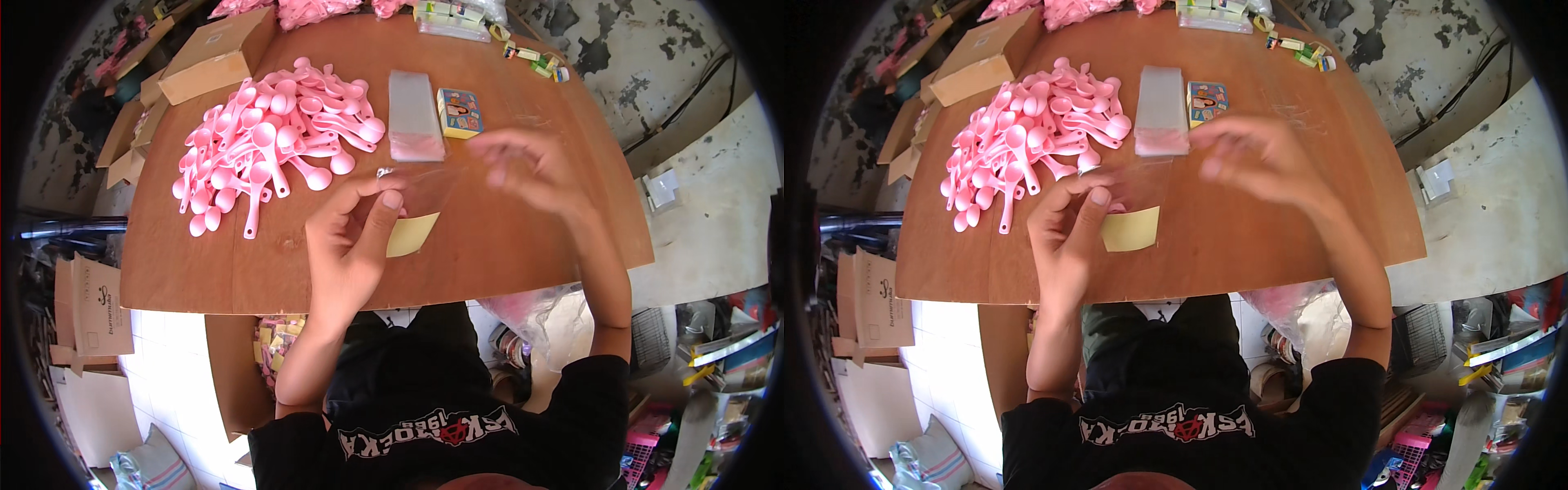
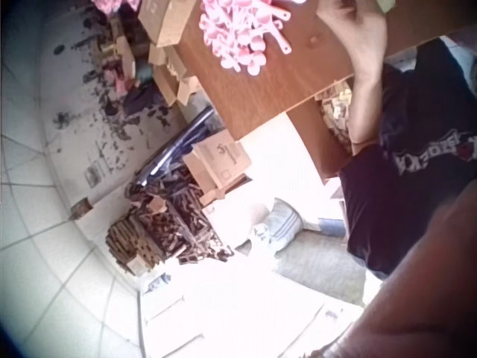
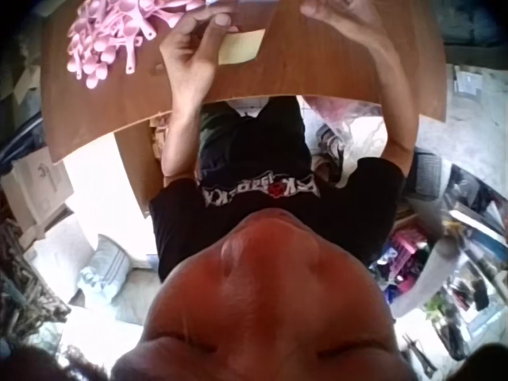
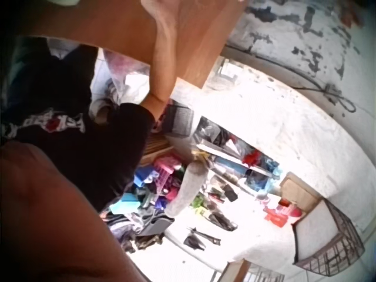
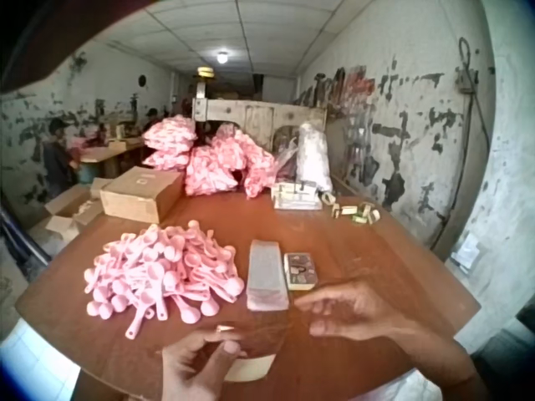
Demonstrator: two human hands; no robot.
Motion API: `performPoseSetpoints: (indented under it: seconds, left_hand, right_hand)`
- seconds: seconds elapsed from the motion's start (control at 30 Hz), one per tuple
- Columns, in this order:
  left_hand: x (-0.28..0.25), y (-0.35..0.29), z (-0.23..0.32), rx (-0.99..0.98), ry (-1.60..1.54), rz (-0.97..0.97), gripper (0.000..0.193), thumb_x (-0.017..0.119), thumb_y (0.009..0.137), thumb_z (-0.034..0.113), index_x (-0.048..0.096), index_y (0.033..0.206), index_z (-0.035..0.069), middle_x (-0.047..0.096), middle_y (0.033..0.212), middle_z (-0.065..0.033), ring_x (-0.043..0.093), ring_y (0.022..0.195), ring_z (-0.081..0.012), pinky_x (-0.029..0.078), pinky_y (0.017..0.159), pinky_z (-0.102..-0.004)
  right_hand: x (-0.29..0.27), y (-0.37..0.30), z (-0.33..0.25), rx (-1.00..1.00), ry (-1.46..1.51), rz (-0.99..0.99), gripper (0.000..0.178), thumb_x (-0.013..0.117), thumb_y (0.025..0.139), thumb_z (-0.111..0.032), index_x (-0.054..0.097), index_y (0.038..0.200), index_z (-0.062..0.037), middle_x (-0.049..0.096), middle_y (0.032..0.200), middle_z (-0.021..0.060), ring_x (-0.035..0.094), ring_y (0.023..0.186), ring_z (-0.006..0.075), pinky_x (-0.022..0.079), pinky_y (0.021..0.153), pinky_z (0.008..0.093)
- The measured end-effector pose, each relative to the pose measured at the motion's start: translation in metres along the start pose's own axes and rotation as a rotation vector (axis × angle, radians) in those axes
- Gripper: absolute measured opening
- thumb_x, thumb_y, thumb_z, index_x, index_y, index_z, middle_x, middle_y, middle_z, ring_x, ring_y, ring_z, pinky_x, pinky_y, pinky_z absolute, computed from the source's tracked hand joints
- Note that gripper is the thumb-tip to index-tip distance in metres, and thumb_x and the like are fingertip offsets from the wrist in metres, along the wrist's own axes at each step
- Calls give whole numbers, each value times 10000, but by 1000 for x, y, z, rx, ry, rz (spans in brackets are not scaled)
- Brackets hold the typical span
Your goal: The person repeatedly picks up pink plastic spoons and places them into small clear plastic bags along with a yellow paper insert. The person seals each bag and sets it aside on the table. The process is repeated continuously throughout the clip.
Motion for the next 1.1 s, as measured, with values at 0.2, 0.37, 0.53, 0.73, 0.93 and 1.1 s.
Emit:
performPoseSetpoints:
  seconds: [0.2,0.37,0.53,0.73,0.93,1.1]
  left_hand:
    - [-2,8,-6,104,3,-70,233,627,946,34,628,1166,-41,612,1172,-109,634,909,-135,523,843,-281]
    - [-16,8,-1,126,-31,-292,536,675,880,-36,452,1368,-22,592,1262,-132,624,1090,-191,493,973,-319]
    - [-25,4,-12,-7,27,-164,357,660,893,-64,556,1235,-53,702,1091,-138,656,1027,-148,553,838,-260]
    - [-32,3,-18,-89,-21,-117,362,661,897,-52,546,1240,-58,698,1096,-147,664,1017,-153,561,855,-272]
    - [-38,3,-24,-101,-78,-73,245,625,954,40,603,1184,-44,707,1097,-123,663,1005,-134,527,858,-268]
    - [-37,3,-21,-132,-63,-63,209,601,980,78,643,1143,-45,718,1036,-113,669,934,-121,529,815,-260]
  right_hand:
    - [64,11,-38,-162,90,-10,159,738,860,-114,718,977,-7,701,900,73,645,796,136,492,701,273]
    - [68,20,-50,-224,104,68,90,721,860,-60,719,919,8,680,850,74,645,783,137,497,680,258]
    - [79,21,-44,-90,193,46,137,719,872,-55,707,978,30,672,867,53,632,801,103,511,704,237]
    - [88,7,-21,276,567,-28,238,701,914,-104,668,1092,51,679,975,43,643,879,87,529,792,233]
    - [93,4,-13,299,491,3,205,679,926,-80,675,1090,43,698,1034,79,660,958,114,536,842,254]
    - [95,4,-13,312,495,91,186,677,925,-64,685,1073,49,698,1012,70,659,933,111,541,828,254]
Point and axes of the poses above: each hand's wrist, its own y-axis towards the middle knuckle, its own x-axis out of the palm, z = x × y, the point moved 1 cm from there along y, towards the middle knuckle
